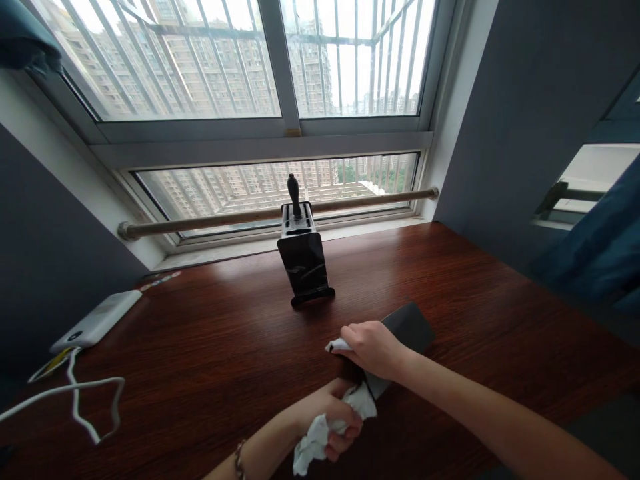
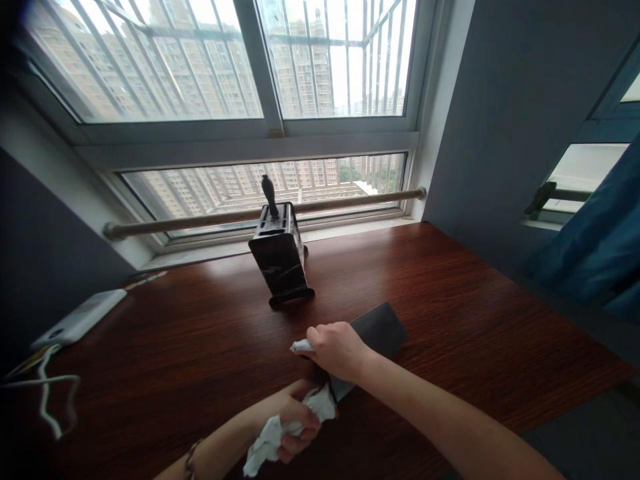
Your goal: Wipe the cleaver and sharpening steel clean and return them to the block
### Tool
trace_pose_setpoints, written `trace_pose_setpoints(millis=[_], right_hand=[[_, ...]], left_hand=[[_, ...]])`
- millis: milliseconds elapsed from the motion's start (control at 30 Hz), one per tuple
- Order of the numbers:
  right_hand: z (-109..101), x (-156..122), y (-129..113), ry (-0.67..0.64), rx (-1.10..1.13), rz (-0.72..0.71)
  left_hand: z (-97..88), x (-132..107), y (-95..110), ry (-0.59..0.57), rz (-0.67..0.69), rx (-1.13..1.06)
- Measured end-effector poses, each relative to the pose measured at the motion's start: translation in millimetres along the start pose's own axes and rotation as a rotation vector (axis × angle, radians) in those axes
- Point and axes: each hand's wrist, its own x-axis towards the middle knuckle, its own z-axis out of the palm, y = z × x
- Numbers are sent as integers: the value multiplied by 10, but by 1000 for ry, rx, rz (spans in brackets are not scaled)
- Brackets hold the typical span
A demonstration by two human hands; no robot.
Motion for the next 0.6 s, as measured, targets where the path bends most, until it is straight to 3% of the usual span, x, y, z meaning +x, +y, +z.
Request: trace_pose_setpoints(millis=[167, 300, 467, 533, 600], right_hand=[[-44, 18, 111, -10, -95, -76], [-134, 32, 277, 5, -136, -39], [-219, -21, 871, 25, -80, 191], [-240, -96, 1181, 115, 108, 353], [-252, -192, 1466, 320, 466, 609]], left_hand=[[-3, -39, -22, 41, -18, 43], [-33, -58, -46, -36, 41, -8], [-45, -48, -26, -158, 82, -19], [-33, -51, -8, -172, 91, -30], [-19, -60, 12, -174, 95, -33]])
